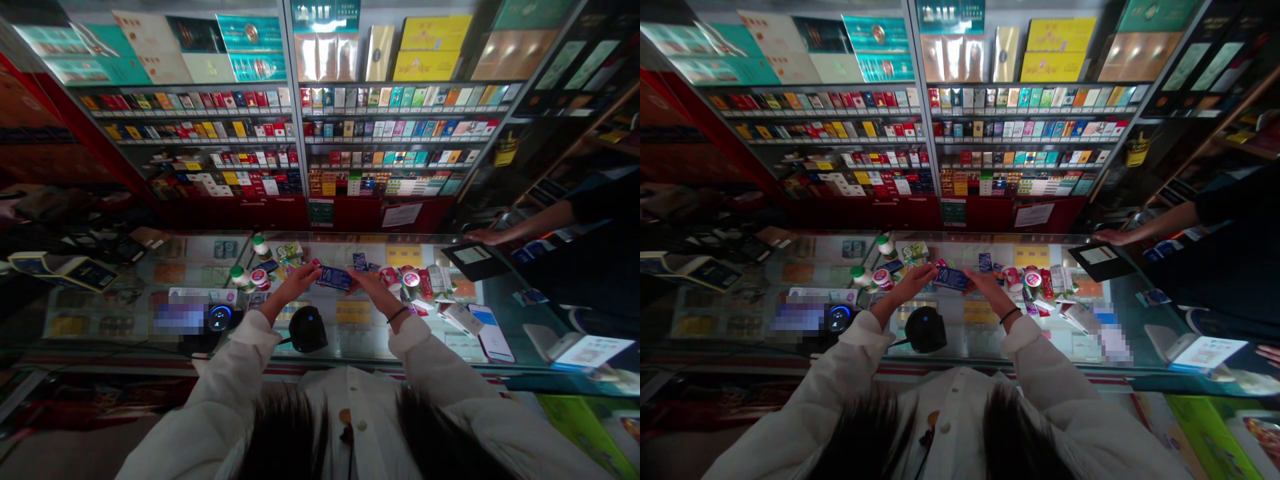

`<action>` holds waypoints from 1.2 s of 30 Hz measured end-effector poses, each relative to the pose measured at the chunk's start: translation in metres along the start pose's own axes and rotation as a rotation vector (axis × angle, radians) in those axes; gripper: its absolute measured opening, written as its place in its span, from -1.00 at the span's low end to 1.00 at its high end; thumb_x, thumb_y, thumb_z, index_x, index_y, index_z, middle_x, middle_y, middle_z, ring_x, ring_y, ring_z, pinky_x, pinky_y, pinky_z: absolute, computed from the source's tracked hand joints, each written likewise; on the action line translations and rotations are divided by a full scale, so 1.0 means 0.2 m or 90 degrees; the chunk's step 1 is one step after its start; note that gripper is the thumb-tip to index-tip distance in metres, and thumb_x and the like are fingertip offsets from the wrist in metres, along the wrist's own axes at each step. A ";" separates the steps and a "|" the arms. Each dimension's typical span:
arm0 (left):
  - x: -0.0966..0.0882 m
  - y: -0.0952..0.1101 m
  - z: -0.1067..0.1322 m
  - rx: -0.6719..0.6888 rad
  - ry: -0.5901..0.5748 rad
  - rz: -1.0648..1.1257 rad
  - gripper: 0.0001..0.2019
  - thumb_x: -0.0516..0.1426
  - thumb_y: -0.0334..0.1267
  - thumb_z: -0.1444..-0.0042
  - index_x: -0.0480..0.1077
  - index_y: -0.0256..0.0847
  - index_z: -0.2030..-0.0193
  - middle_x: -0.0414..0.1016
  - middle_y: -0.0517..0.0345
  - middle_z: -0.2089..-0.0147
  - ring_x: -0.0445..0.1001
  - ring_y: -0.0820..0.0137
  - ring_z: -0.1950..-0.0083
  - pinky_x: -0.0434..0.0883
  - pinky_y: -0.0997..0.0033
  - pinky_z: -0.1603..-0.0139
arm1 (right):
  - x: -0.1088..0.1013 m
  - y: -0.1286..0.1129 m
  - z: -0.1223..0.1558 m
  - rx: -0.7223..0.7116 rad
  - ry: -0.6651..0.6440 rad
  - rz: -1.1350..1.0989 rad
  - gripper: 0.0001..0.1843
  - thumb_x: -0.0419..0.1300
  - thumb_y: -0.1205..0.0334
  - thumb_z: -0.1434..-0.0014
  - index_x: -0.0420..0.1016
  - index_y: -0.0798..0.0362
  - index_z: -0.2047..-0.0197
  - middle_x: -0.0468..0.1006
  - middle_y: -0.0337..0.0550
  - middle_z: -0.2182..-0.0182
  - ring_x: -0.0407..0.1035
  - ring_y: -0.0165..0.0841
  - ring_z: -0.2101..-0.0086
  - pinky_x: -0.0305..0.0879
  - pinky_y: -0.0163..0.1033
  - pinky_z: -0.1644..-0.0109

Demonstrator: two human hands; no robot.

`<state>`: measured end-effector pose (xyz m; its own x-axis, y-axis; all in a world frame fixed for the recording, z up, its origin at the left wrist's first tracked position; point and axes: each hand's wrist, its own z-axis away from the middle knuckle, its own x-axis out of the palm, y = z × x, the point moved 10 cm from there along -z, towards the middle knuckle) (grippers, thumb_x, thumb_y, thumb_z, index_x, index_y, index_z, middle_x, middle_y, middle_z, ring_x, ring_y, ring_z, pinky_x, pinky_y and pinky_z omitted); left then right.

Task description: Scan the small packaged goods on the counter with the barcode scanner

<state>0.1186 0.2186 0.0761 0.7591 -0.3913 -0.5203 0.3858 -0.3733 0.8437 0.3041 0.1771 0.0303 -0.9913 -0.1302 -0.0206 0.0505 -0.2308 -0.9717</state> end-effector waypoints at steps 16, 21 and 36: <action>-0.23 -0.49 0.14 -0.193 0.128 -0.485 -0.51 0.23 -0.12 -0.22 0.44 -0.14 -0.28 0.53 -0.15 -0.24 0.39 -0.07 -0.29 0.30 -0.11 -0.28 | -1.04 -0.09 0.10 0.070 0.591 0.532 -0.47 0.24 -0.18 -0.16 0.70 -0.04 -0.03 0.64 0.15 -0.01 0.31 0.15 -0.11 0.10 0.24 -0.17; -0.22 -0.62 0.19 -0.213 0.093 -0.565 -0.51 0.25 -0.17 -0.18 0.43 -0.13 -0.26 0.48 -0.16 -0.29 0.31 -0.10 -0.36 0.25 -0.12 -0.31 | -1.04 -0.01 -0.02 0.142 0.520 0.776 -0.56 0.22 -0.05 -0.22 0.70 0.00 -0.02 0.59 0.24 -0.02 0.27 0.15 -0.10 0.03 0.29 -0.16; -0.14 -0.62 0.10 -0.149 0.063 -0.639 -0.66 0.10 -0.32 -0.24 0.49 -0.17 -0.13 0.55 -0.20 -0.15 0.34 -0.03 -0.32 0.21 -0.03 -0.25 | -0.80 -0.05 0.01 0.001 0.499 0.849 -0.55 0.05 0.20 -0.29 0.62 -0.03 -0.14 0.44 0.18 -0.24 0.21 0.12 -0.22 -0.17 0.47 -0.32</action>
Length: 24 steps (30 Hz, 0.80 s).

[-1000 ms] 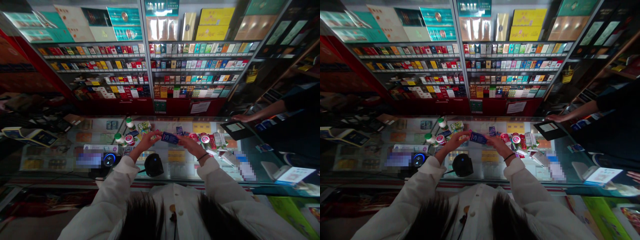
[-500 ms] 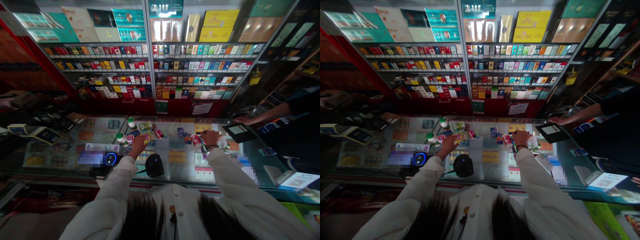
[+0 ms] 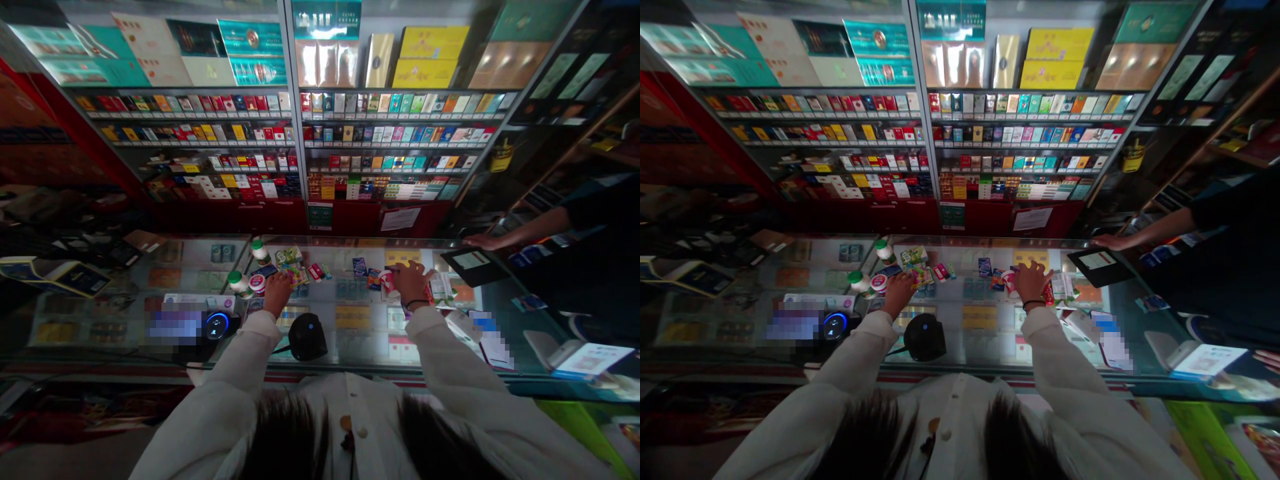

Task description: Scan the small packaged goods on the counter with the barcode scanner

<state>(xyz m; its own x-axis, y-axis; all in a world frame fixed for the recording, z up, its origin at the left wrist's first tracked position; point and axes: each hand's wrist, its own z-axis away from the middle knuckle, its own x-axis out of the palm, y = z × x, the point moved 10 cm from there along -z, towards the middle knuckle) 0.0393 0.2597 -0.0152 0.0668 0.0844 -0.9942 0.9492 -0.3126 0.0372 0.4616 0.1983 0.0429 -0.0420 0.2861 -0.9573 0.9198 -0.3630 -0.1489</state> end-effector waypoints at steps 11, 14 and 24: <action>0.06 0.04 0.05 0.149 -0.025 0.007 -0.65 0.04 -0.42 -0.28 0.53 -0.25 -0.11 0.59 -0.30 -0.08 0.48 0.00 -0.21 0.25 -0.06 -0.21 | 0.06 -0.83 0.39 -0.406 -0.056 -0.116 -0.38 0.08 0.23 -0.34 0.26 -0.20 -0.44 0.14 -0.11 -0.49 -0.01 0.01 -0.43 -0.20 0.36 -0.44; 0.05 0.05 0.11 0.198 -0.042 0.016 -0.65 0.07 -0.38 -0.30 0.51 -0.10 -0.16 0.58 -0.14 -0.16 0.44 0.08 -0.28 0.26 -0.01 -0.23 | 0.14 -0.99 0.48 -0.476 -0.106 -0.107 -0.30 0.11 0.27 -0.32 0.18 -0.25 -0.48 0.11 -0.12 -0.50 -0.02 0.01 -0.44 -0.19 0.36 -0.45; 0.02 0.05 0.22 0.227 -0.010 0.014 -0.55 0.10 -0.41 -0.24 0.49 0.08 -0.21 0.49 0.14 -0.34 0.32 0.11 -0.43 0.28 -0.09 -0.26 | 0.47 -1.32 0.62 -0.596 -0.225 -0.044 -0.36 -0.03 0.38 -0.40 0.22 -0.29 -0.45 0.12 -0.12 -0.50 -0.01 -0.04 -0.44 -0.19 0.40 -0.44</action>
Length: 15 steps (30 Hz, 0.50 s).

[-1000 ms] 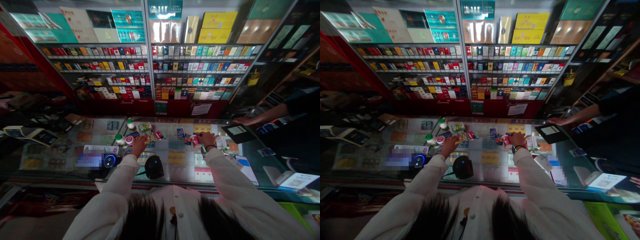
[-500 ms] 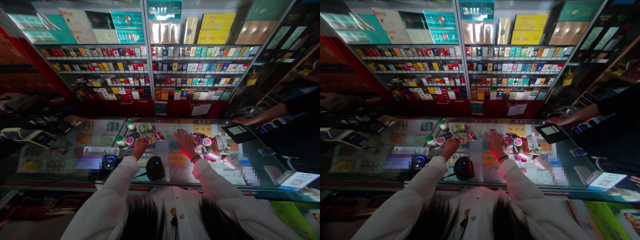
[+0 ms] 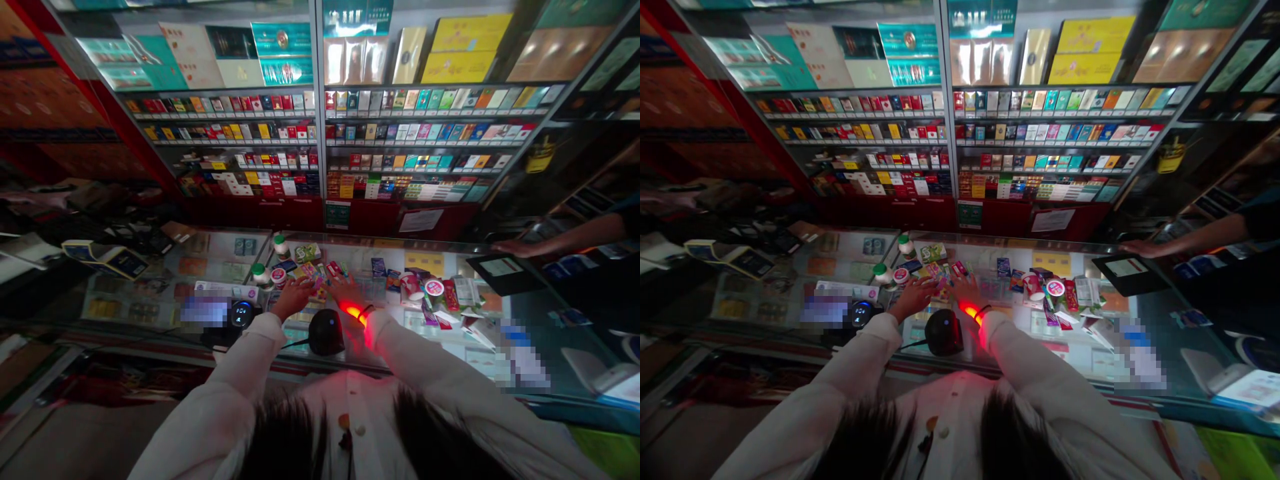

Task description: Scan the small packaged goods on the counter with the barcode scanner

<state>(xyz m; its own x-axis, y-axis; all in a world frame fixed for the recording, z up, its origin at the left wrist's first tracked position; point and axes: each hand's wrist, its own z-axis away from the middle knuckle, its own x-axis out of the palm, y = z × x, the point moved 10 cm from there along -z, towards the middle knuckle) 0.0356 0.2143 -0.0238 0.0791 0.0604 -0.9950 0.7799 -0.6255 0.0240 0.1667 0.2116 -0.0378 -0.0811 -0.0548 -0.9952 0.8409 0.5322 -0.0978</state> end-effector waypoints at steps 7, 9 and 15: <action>-0.06 0.04 -0.04 0.044 0.064 -0.012 -0.47 0.12 -0.43 -0.22 0.43 0.05 -0.31 0.34 0.10 -0.46 0.14 0.10 -0.54 0.10 -0.12 -0.49 | 0.00 0.01 0.02 0.024 0.018 -0.008 -0.51 0.06 0.29 -0.40 0.40 -0.22 -0.34 0.37 -0.07 -0.36 0.17 -0.04 -0.33 -0.06 0.31 -0.39; -0.10 0.06 -0.06 0.054 0.078 -0.017 -0.49 0.13 -0.36 -0.27 0.40 0.06 -0.34 0.32 0.09 -0.47 0.14 0.10 -0.54 0.06 -0.11 -0.52 | -0.01 0.04 0.03 0.038 0.018 -0.012 -0.53 0.07 0.30 -0.40 0.44 -0.18 -0.31 0.49 -0.03 -0.25 0.24 -0.07 -0.26 -0.04 0.25 -0.37; -0.20 0.10 -0.11 0.033 0.103 0.007 -0.58 0.12 -0.26 -0.34 0.44 0.07 -0.30 0.37 0.11 -0.43 0.20 0.09 -0.51 0.09 -0.14 -0.51 | -0.01 0.13 0.11 0.066 0.012 -0.022 -0.68 0.12 0.31 -0.39 0.60 -0.06 -0.11 0.60 0.02 -0.08 0.29 -0.12 -0.17 -0.01 0.11 -0.30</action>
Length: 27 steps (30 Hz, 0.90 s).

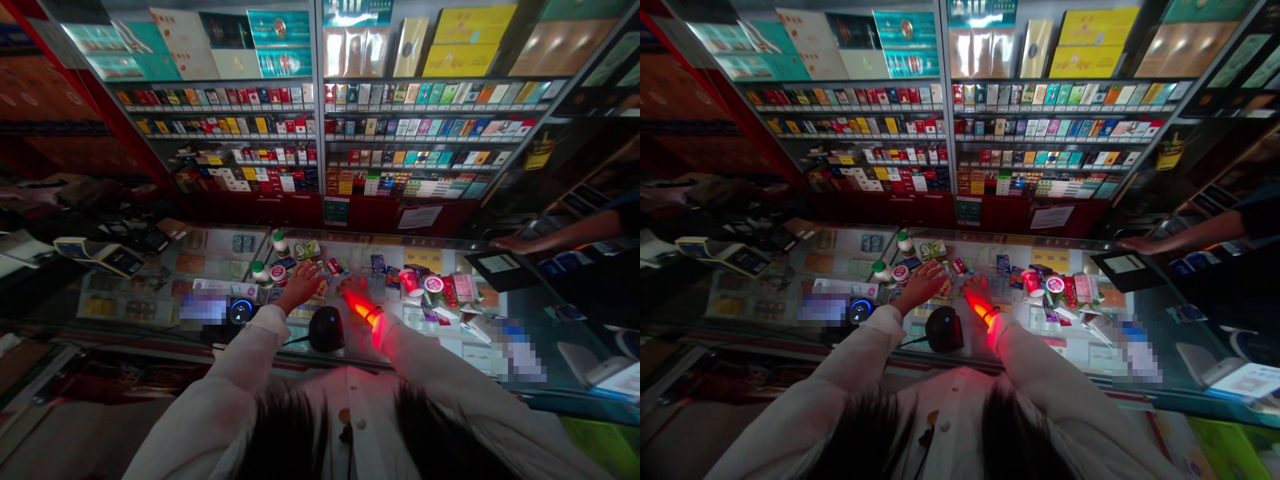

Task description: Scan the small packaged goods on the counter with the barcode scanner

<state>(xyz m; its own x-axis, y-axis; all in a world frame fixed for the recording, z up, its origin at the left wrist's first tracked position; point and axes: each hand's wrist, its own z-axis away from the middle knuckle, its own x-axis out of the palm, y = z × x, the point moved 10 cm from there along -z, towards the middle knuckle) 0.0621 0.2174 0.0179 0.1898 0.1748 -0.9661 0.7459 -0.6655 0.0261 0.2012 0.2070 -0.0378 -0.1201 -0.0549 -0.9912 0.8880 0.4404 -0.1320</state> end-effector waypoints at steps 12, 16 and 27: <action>-0.13 0.09 -0.11 -0.001 0.023 0.127 -0.64 0.25 -0.06 -0.26 0.54 0.05 -0.19 0.61 0.05 -0.16 0.43 0.12 -0.29 0.12 -0.15 -0.43 | -0.38 0.12 0.17 0.080 0.154 -0.039 -0.73 0.18 0.13 -0.39 0.54 -0.08 -0.10 0.62 -0.03 -0.05 0.27 -0.11 -0.15 -0.14 0.11 -0.28; -0.25 0.13 -0.14 -0.017 0.074 0.166 -0.59 0.28 0.02 -0.22 0.53 0.04 -0.19 0.65 0.03 -0.06 0.48 0.14 -0.19 0.20 -0.04 -0.34 | -0.61 0.09 0.25 0.055 0.268 -0.077 -0.75 0.18 0.08 -0.39 0.58 -0.10 -0.06 0.66 -0.06 0.02 0.29 -0.12 -0.10 -0.17 0.08 -0.27; -0.47 0.25 -0.19 0.025 0.123 0.167 -0.71 0.26 0.00 -0.26 0.58 0.00 -0.06 0.68 0.10 -0.01 0.48 0.15 -0.17 0.16 0.01 -0.28 | -0.79 0.08 0.39 0.045 0.318 -0.119 -0.71 0.13 -0.02 -0.43 0.60 -0.16 -0.05 0.68 -0.16 0.03 0.30 -0.12 -0.08 -0.25 0.09 -0.31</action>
<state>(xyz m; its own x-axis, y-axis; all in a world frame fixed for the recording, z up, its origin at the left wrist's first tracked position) 0.1053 0.1952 0.1202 0.4934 0.1257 -0.8607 0.6305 -0.7333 0.2544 0.2687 0.1533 0.1173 -0.4605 0.3137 -0.8304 0.8568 0.4017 -0.3234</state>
